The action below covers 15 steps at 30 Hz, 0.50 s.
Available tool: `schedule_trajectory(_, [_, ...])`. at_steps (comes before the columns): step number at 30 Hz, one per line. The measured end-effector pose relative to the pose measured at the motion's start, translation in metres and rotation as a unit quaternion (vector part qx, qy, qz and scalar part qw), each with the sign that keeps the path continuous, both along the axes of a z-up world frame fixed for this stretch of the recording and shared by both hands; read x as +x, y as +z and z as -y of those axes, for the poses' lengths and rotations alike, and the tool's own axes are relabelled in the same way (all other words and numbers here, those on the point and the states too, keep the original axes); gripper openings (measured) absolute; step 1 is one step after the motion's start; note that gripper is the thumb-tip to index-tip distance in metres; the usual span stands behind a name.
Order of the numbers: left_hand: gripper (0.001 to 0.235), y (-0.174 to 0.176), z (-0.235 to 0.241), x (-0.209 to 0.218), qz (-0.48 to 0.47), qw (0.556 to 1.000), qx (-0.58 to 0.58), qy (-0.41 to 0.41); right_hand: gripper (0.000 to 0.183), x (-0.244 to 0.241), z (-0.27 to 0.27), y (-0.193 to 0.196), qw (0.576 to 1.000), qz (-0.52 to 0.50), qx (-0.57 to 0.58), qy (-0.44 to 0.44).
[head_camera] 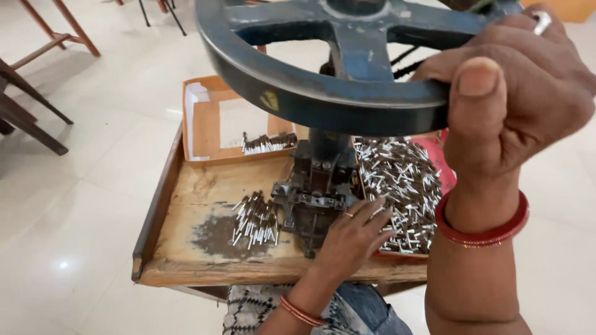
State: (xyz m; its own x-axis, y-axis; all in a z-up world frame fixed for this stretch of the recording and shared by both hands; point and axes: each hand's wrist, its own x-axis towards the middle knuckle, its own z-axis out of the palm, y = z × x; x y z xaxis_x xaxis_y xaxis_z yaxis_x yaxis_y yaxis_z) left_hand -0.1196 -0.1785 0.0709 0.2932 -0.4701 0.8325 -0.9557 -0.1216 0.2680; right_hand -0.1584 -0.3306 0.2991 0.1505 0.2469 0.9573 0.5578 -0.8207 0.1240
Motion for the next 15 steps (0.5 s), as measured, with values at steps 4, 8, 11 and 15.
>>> schedule_trajectory(4, [0.055,-0.012,-0.067,0.066,-0.075,0.914,0.375,0.136,0.058,0.004,-0.001,0.007,0.999,0.006,-0.009,-0.03])
schedule_trajectory(8, [0.023,-0.052,-0.153,0.125,-0.16,0.934,0.117,0.296,0.054,0.006,0.001,0.008,0.998,0.026,-0.041,-0.031])
schedule_trajectory(11, [0.011,-0.072,-0.175,0.138,-0.148,0.925,0.159,0.311,0.051,0.013,-0.014,0.016,0.997,0.052,-0.054,-0.023])
schedule_trajectory(15, [0.011,-0.045,-0.159,0.117,-0.261,0.913,0.098,0.297,0.046,0.012,-0.029,0.018,0.995,0.079,-0.038,-0.042])
